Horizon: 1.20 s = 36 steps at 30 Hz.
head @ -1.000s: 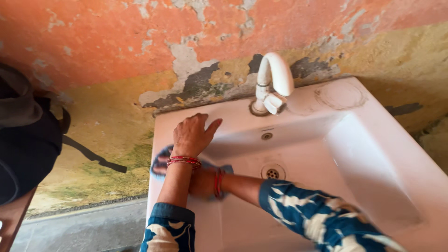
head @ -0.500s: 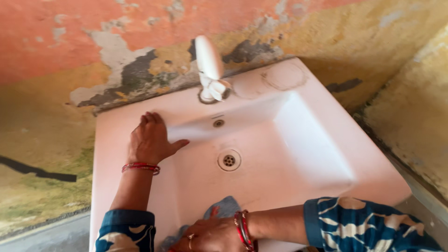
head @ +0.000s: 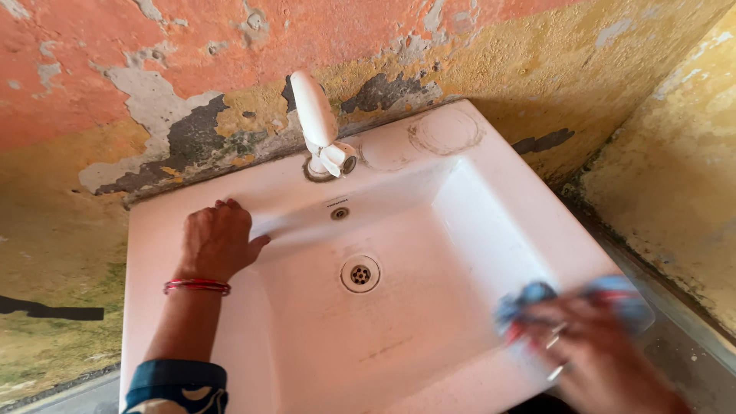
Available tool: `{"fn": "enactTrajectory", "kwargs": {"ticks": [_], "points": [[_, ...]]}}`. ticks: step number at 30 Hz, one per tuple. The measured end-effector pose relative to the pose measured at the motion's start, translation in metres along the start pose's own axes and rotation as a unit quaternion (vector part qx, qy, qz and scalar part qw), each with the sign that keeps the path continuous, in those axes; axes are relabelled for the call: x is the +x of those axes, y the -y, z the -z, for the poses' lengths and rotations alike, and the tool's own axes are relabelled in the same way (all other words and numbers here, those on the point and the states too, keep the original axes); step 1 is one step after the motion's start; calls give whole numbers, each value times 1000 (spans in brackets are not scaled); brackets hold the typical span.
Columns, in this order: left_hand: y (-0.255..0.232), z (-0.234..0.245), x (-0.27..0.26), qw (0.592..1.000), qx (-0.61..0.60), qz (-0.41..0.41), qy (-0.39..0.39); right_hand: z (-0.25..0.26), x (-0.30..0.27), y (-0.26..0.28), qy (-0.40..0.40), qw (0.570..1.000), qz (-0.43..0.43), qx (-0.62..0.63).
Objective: The person wipes the interior and rim of a white wall-mounted sink using a blue cloth. The person repeatedly scrubs the basin, drain area, and faucet base, moving the cloth across different sections of the sink surface.
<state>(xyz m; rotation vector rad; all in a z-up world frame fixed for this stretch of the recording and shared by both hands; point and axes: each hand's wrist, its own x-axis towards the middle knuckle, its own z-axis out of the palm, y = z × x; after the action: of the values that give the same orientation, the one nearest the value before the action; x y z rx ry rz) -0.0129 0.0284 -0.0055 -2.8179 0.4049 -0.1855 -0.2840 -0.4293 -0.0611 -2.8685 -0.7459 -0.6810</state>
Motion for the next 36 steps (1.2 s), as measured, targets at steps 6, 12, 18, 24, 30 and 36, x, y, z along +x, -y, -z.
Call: {"fn": "enactTrajectory", "kwargs": {"ticks": [6, 12, 18, 24, 30, 36], "points": [[3, 8, 4, 999, -9, -4, 39, -6, 38, -107, 147, 986, 24, -78], [5, -7, 3, 998, -35, 2, -52, -74, 161, -189, 258, 962, -91, -5], [6, -2, 7, 994, -88, 57, -26, -98, 287, -122, 331, 909, -210, -141], [8, 0, 3, 992, -106, 58, -45, -118, 299, -53, 187, 976, -17, -115], [10, 16, -9, 978, -167, 100, -71, -122, 300, 73, 205, 963, 45, -168], [21, 6, -12, 907, -330, 112, -238, -123, 318, 117, 127, 982, 35, -137]]}}
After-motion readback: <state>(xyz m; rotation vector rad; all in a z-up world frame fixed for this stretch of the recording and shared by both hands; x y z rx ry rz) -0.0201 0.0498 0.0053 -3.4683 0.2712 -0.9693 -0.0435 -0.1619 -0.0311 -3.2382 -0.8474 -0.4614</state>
